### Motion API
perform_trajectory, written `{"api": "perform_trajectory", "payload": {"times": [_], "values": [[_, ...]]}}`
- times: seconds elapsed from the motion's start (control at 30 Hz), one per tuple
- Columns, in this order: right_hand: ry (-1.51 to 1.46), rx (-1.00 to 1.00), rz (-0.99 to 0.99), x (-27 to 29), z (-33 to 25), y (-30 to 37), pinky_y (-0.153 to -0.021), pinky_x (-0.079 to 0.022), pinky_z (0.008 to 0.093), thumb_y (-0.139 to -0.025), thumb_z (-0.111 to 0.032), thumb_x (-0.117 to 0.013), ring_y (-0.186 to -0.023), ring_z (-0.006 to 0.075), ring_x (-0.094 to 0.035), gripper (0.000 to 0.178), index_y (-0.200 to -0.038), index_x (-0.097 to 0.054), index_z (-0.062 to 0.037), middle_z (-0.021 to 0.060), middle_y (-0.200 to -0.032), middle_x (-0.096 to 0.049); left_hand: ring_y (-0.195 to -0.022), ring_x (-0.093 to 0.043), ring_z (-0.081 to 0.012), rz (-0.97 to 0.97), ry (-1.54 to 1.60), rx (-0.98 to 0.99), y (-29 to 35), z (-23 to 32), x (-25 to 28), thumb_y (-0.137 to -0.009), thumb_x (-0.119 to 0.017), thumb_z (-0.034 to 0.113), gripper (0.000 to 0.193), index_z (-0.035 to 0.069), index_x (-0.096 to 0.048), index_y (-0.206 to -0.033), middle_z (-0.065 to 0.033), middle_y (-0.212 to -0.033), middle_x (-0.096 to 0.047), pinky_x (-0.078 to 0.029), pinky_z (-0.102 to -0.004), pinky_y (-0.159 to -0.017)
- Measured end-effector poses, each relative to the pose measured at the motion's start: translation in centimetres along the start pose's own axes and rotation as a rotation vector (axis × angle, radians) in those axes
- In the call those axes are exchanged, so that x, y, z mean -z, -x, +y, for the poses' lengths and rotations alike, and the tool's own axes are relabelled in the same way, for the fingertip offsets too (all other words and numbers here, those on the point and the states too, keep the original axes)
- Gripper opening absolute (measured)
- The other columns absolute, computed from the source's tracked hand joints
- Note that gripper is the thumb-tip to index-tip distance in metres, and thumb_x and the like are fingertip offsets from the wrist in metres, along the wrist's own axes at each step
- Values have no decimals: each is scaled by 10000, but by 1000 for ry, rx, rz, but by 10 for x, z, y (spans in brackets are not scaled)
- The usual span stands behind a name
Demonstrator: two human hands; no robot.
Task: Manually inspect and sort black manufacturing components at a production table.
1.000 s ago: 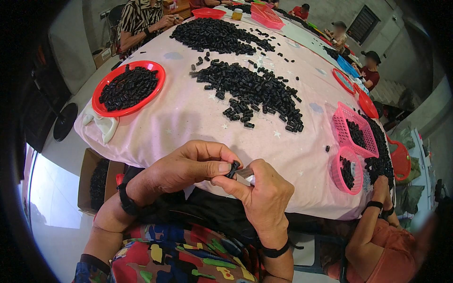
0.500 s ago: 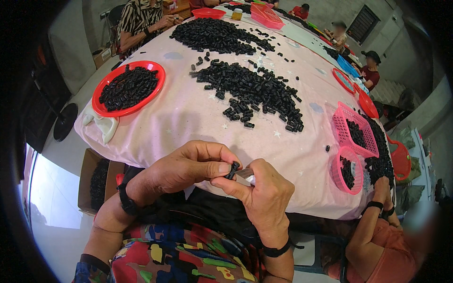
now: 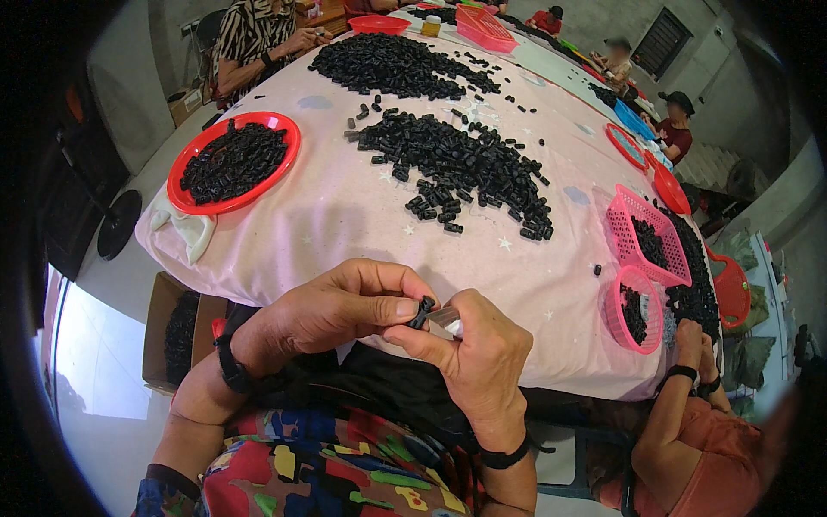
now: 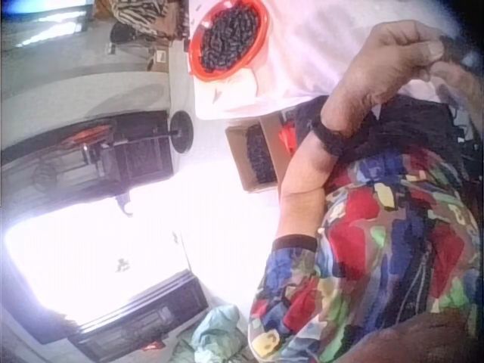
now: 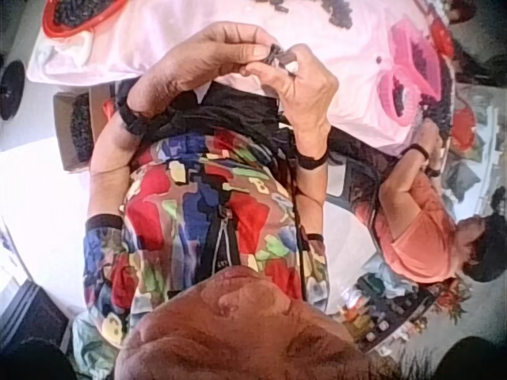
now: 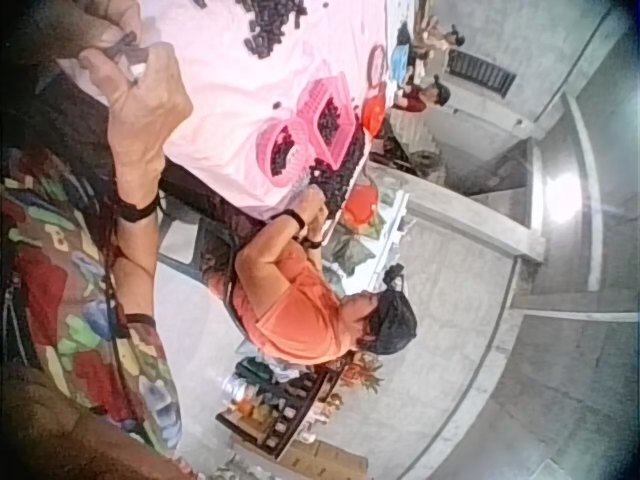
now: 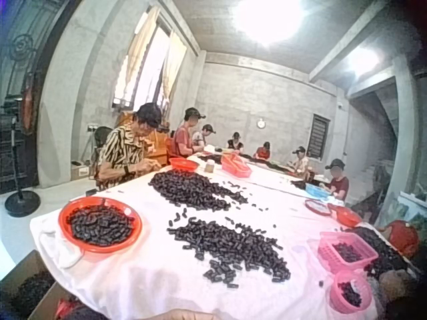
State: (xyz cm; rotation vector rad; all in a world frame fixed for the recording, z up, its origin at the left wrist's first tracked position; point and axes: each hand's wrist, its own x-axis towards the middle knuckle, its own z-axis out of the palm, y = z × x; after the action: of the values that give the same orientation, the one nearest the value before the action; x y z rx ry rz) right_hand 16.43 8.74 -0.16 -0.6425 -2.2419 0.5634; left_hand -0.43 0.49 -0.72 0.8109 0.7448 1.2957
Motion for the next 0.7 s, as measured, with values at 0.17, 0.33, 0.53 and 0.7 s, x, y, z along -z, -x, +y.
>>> {"api": "perform_trajectory", "payload": {"times": [0.17,0.33,0.53,0.7], "values": [[17,6,12,-1,1,0,-448,-414,317,-637,-539,-770,-479,242,-541,554,-672,-528,-42,86,-569,-539,-690,-514,-30,0,-3,-4,-1,-1,1,-900,-638,198,255,19,-621,-1081,13,-849,-625,-429,-166,-627],[81,25,6,1,0,-1,-449,-413,325,-632,-522,-780,-480,257,-535,546,-670,-527,-40,92,-570,-538,-764,-555,-41,-18,-34,3,-1,0,4,-904,-626,154,218,24,-606,-1079,0,-927,-635,-430,-178,-656],[68,16,-13,-2,-2,1,-446,-410,327,-629,-510,-789,-479,255,-532,536,-669,-531,-41,91,-571,-537,-786,-561,-43,-35,-10,-1,-1,-2,7,-907,-621,156,210,25,-607,-1070,-1,-942,-634,-438,-183,-687],[68,18,36,1,-1,1,-449,-413,326,-623,-498,-798,-478,254,-532,533,-668,-529,-40,90,-570,-537,-816,-571,-51,-21,-28,1,0,0,4,-906,-623,157,214,22,-607,-1070,-8,-953,-636,-442,-189,-710]]}}
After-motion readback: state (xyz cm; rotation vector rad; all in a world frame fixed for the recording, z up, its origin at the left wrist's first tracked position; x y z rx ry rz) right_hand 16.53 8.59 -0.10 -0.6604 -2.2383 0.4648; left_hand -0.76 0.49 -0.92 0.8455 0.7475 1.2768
